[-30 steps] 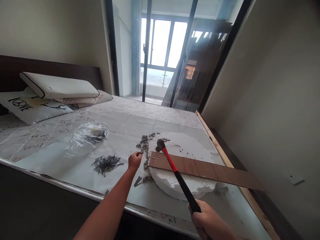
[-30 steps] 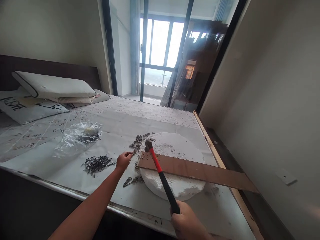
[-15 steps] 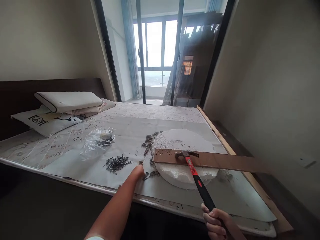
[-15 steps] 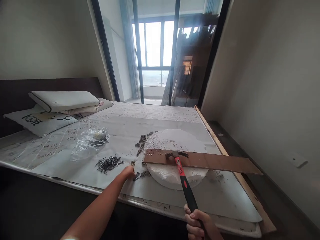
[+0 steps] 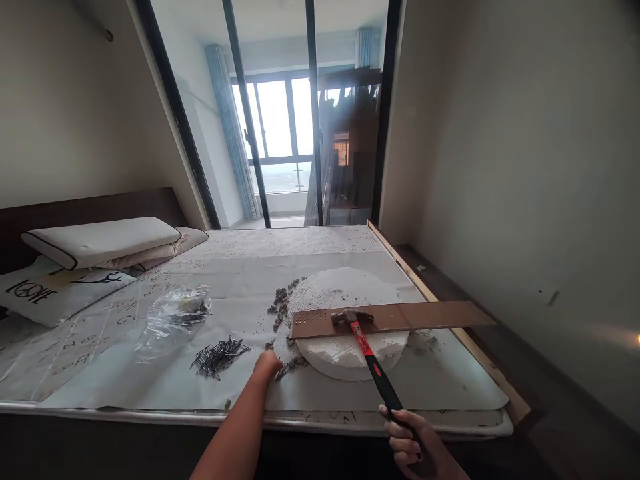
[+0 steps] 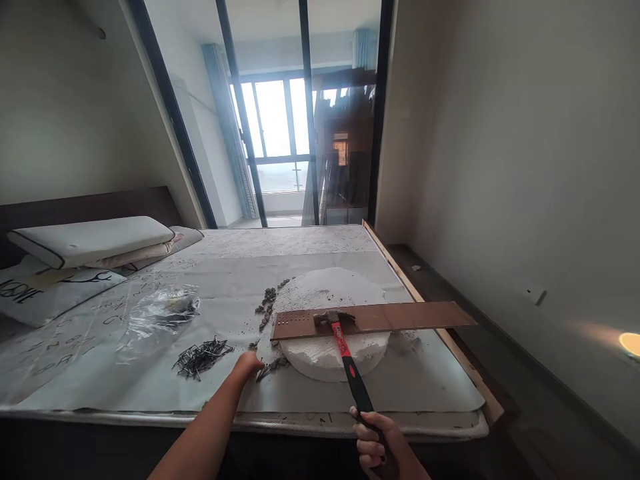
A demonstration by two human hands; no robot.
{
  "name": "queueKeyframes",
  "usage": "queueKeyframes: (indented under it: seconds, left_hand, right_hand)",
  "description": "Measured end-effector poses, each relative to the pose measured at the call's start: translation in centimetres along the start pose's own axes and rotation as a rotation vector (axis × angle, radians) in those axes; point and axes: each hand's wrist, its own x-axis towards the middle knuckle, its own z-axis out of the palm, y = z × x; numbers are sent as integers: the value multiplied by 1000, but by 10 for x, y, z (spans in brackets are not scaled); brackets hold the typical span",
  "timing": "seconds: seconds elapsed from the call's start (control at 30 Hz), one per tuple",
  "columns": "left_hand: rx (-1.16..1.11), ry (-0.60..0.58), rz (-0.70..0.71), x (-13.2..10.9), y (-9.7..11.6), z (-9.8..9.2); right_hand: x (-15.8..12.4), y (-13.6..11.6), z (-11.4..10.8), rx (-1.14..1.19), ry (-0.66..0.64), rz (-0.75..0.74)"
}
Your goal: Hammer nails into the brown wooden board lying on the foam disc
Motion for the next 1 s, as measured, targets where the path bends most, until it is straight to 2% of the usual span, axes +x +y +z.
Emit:
queueKeyframes:
  seconds: [0.07,0.17,0.27,0.33,0.4,0.5,0.6,0.67,0.73,0.9,1.0]
  left_hand:
    - [66,12,-74,0,5,-11]
    - [31,96,-58,-1,14,-29]
    - [-160,222,3,-6,27,-39]
    - [-348,248,24,-9,36,-39]
    - [-573,208,27,-10,46,-36]
    - [-895,63,31,-9,61,-30]
    - [-1013,2,69,-5,78,-29]
    - [-993,26,101,-2,89,-30]
    - [-916,73,137,2,98,-30]
    - [-520,149,237,15,107,-20]
    - [-298,171,291,21,108,-8]
  right_hand:
    - [0,-3,5,-18,1,1]
    - [-2,-7,16,-13,14,1]
    - [-3,-12,33,18,30,18]
    - [-3,-15,45,8,38,30]
    - [-1,-17,57,-43,53,44]
    - [4,-20,71,-204,70,97]
    - [10,-21,80,-441,166,102]
    - [15,-22,84,-619,280,43]
    - [20,-24,89,-774,340,-10]
    - [29,-41,102,-987,295,-109]
    - [31,-54,96,-1174,308,-164]
